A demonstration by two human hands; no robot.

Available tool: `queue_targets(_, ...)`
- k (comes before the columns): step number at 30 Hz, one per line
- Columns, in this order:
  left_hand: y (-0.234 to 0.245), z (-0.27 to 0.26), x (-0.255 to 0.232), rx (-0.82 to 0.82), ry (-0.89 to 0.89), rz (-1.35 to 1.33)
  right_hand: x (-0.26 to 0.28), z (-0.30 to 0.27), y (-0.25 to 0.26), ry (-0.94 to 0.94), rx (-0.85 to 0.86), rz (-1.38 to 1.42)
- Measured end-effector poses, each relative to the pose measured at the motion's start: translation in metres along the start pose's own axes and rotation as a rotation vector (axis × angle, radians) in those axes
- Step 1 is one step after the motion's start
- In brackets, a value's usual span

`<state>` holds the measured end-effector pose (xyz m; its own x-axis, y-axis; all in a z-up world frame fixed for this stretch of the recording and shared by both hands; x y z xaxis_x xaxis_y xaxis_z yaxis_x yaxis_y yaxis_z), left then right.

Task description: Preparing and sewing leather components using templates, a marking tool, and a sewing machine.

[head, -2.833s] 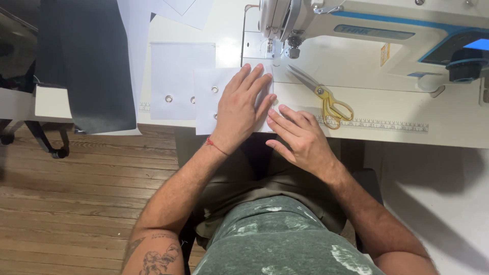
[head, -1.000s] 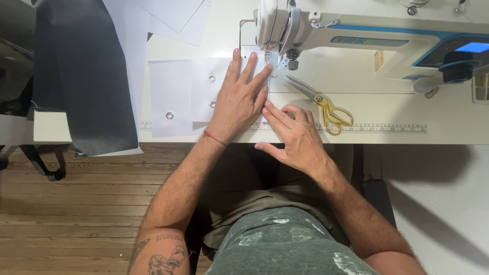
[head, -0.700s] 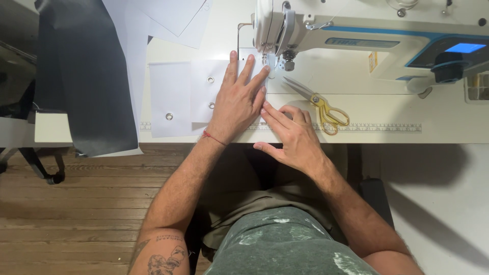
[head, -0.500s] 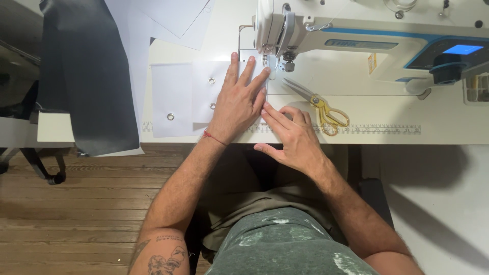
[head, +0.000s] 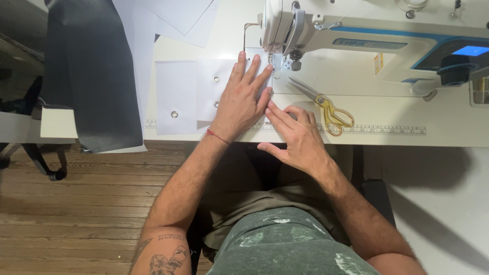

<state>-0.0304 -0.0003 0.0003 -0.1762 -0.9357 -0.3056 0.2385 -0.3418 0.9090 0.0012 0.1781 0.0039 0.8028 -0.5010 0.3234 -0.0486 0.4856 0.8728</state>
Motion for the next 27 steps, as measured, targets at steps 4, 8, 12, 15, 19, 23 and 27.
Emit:
queue_targets(4,-0.001,0.000,0.001,-0.003,-0.003,0.005,0.001,0.000,0.001,-0.003,0.002,-0.003)
queue_targets(8,0.002,0.000,0.000,0.000,-0.004,-0.007,0.000,0.000,0.000,-0.009,0.008,0.006)
queue_targets(12,0.004,0.000,0.001,0.010,-0.006,0.001,0.002,0.001,0.000,-0.012,0.014,0.001)
queue_targets(15,0.010,0.000,-0.001,0.051,0.007,-0.008,0.003,-0.001,-0.002,-0.009,0.016,-0.026)
queue_targets(19,0.013,-0.004,-0.002,-0.072,-0.077,-0.113,0.016,-0.002,0.010,0.047,-0.020,-0.180)
queue_targets(23,0.007,-0.004,0.003,-0.049,-0.002,0.007,0.017,-0.003,0.009,0.071,-0.033,-0.240)
queue_targets(27,-0.001,-0.004,0.005,-0.026,0.037,0.148,0.017,-0.003,0.010,0.066,-0.055,-0.222)
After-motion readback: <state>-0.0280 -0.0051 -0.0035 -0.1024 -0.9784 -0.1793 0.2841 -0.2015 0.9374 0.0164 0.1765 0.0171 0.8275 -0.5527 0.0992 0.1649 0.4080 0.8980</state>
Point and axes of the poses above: each hand's wrist, its own z-axis towards the middle knuckle, its own y-axis out of the back of the hand, x = y × z, the point moved 3 cm from there along z, towards the middle knuckle, and after that the axes turned 5 degrees about z, right-handed, at the moved point
